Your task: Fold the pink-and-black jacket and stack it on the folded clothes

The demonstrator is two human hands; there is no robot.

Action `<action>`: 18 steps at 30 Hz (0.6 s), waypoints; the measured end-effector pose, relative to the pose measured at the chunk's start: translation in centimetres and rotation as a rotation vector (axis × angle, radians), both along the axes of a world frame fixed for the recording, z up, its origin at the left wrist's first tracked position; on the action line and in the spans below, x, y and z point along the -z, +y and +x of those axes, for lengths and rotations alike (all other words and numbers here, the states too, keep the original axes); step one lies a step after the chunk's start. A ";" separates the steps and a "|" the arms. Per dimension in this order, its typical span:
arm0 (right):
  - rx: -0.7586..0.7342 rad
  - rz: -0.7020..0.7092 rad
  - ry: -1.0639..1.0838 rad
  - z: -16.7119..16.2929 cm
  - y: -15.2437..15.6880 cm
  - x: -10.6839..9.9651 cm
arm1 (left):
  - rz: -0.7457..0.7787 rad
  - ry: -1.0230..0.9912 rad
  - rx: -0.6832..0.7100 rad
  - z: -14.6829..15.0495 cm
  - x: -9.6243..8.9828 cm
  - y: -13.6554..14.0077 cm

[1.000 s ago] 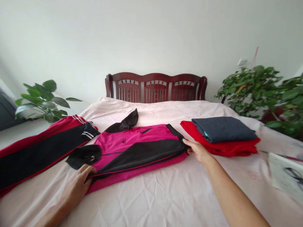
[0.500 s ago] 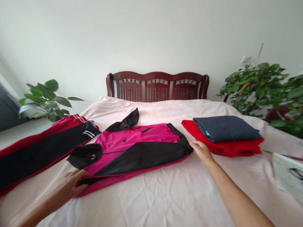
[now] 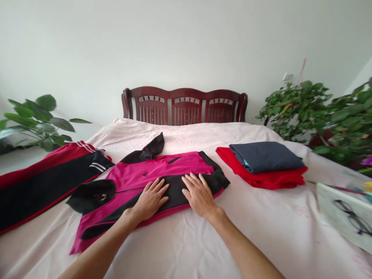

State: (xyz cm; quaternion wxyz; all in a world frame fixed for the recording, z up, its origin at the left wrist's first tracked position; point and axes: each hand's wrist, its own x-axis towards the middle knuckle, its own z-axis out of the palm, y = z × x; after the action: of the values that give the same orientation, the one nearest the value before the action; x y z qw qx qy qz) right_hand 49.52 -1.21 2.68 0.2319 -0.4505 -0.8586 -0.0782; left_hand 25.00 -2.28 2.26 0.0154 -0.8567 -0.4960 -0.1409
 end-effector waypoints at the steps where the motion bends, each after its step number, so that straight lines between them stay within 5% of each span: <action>1: 0.009 -0.005 -0.035 1.1 0.6 0.5 | -0.004 0.005 -0.031 -0.4 0.8 0.3; 6: -0.007 0.000 -0.098 4.9 2.9 2.3 | -0.010 0.004 -0.116 -2.4 3.0 0.2; 13: 0.202 0.105 -0.104 7.3 3.1 3.1 | 0.003 -0.015 -0.177 -4.3 3.1 -1.4; 18: 0.166 0.027 -0.159 9.7 3.9 2.9 | -0.026 0.025 -0.187 -6.2 2.8 -3.6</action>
State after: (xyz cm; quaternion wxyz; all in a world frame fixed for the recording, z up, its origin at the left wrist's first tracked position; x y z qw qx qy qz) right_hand 59.22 2.67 -0.21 0.1621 -0.5093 -0.8328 -0.1442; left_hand 18.84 -5.92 -0.55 0.0236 -0.8085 -0.5752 -0.1217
